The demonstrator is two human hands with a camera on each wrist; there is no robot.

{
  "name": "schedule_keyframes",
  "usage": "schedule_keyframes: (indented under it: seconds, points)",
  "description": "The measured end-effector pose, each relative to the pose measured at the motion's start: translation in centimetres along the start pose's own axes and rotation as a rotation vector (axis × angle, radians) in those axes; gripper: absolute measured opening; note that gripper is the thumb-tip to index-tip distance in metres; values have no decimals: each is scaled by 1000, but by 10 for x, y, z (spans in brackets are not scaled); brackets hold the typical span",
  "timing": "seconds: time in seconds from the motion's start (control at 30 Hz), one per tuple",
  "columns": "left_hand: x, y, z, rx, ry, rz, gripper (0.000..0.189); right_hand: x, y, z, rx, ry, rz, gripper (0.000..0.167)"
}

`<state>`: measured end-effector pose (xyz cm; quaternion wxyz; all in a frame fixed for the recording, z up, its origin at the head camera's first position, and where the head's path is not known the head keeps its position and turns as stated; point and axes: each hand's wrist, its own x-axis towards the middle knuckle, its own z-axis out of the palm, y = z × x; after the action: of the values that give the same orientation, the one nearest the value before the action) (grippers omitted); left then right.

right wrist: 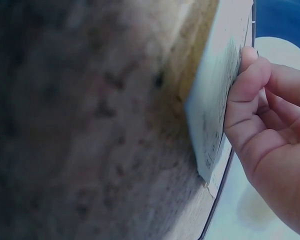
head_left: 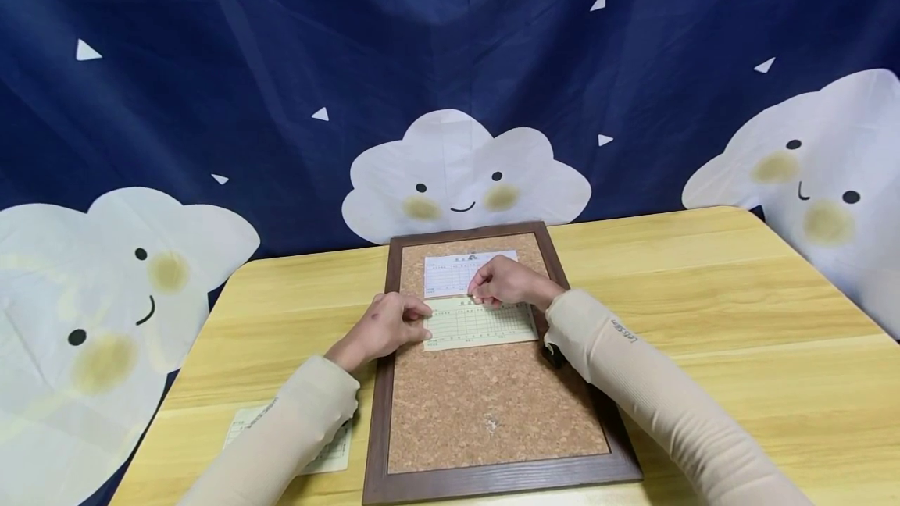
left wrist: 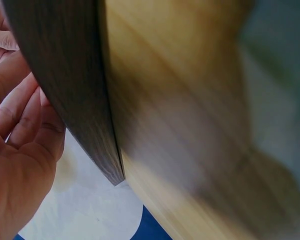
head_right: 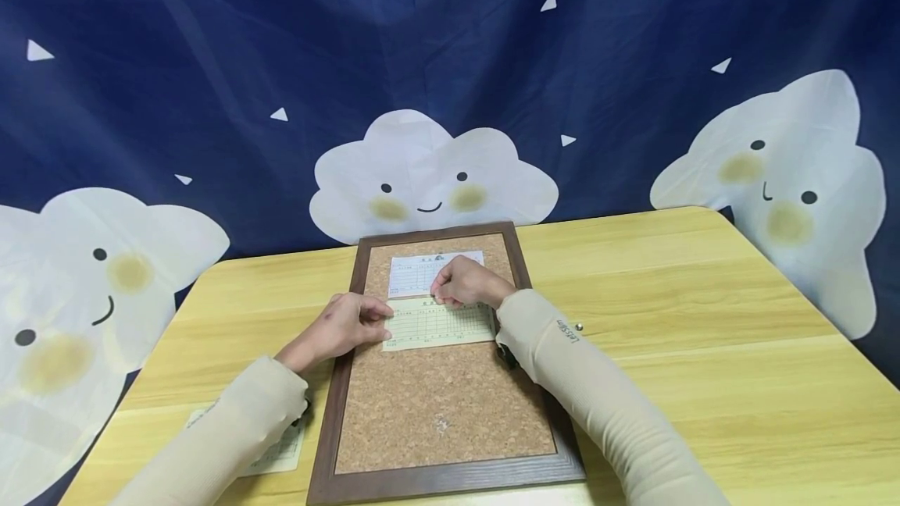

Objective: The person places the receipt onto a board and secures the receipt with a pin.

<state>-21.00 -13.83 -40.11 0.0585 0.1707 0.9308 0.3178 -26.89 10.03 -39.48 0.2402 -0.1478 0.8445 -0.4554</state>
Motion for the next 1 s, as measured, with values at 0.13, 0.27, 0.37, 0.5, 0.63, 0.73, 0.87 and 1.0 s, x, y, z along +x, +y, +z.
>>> schedule_keyframes:
  seconds: [0.13, 0.27, 0.37, 0.5, 0.63, 0.73, 0.87, 1.0]
  points:
    - [-1, 1, 0, -7, -2, -6, 26, -1, 0, 1, -5, -2, -6, 14]
    - [-1, 1, 0, -12, 0, -16, 25, 0, 1, 2, -13, 3, -7, 13]
    - [-1, 1, 0, -14, 0, -21, 25, 0, 0, 3, -27, 9, -16, 13]
    - [-1, 1, 0, -16, -2, -22, 24, -1, -2, 2, -53, 9, -18, 13]
    - [-1, 1, 0, -15, -4, -22, 25, -2, -3, 2, -85, 12, -14, 14]
    - [-1, 1, 0, -12, -1, -23, 25, -2, -3, 2, -112, 22, -9, 15]
    - [-1, 1, 0, -8, 0, -22, 25, -3, -4, 2, -132, 28, -8, 15]
    - [-1, 0, 0, -12, -1, -19, 24, -3, -4, 3, -135, 34, -3, 15]
